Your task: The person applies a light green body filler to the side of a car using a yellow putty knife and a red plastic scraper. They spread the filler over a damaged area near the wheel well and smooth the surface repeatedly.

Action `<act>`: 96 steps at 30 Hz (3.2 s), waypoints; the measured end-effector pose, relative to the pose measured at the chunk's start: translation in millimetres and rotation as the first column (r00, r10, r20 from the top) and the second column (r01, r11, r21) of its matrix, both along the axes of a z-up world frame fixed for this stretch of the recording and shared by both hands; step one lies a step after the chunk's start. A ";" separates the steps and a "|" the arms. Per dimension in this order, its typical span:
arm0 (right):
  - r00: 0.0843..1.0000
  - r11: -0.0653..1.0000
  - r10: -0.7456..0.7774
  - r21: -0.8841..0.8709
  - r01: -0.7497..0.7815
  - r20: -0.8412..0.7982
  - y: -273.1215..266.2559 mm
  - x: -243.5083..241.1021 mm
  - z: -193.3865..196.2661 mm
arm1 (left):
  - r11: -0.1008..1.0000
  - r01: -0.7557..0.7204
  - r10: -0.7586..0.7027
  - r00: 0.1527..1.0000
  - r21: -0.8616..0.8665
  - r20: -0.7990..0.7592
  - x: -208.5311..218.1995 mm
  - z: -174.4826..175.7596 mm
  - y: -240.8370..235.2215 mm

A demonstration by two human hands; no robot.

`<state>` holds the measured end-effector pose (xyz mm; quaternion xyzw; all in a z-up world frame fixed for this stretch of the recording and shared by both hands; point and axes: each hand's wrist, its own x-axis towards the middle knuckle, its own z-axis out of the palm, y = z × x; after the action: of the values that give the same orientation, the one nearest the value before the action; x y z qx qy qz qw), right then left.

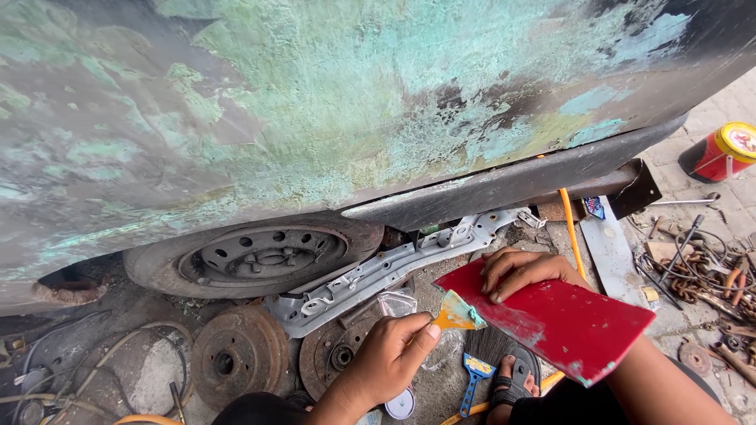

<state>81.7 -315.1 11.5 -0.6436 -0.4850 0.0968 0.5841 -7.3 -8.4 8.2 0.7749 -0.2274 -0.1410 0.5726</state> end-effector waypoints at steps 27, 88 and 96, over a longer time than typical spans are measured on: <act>0.122 0.604 -0.322 -0.105 0.790 -0.939 70.8 -60.9 -15.4 | 0.781 -0.290 0.229 0.957 -0.553 -0.179 2.6 -11.4 -7.9; 0.480 0.707 -0.268 0.168 0.687 -0.836 26.8 -52.7 -6.3 | 0.860 -0.478 0.194 0.631 0.179 0.751 35.5 -15.6 26.3; 0.527 0.553 -0.813 -0.043 0.832 -0.248 2.9 -61.5 -18.6 | 0.857 -0.509 0.375 0.722 0.080 0.582 24.0 6.7 23.1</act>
<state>20.2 -312.2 -7.1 -0.7551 -0.0538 -0.1326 0.6398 16.7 14.7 15.0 0.8754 -0.1699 0.2023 0.4048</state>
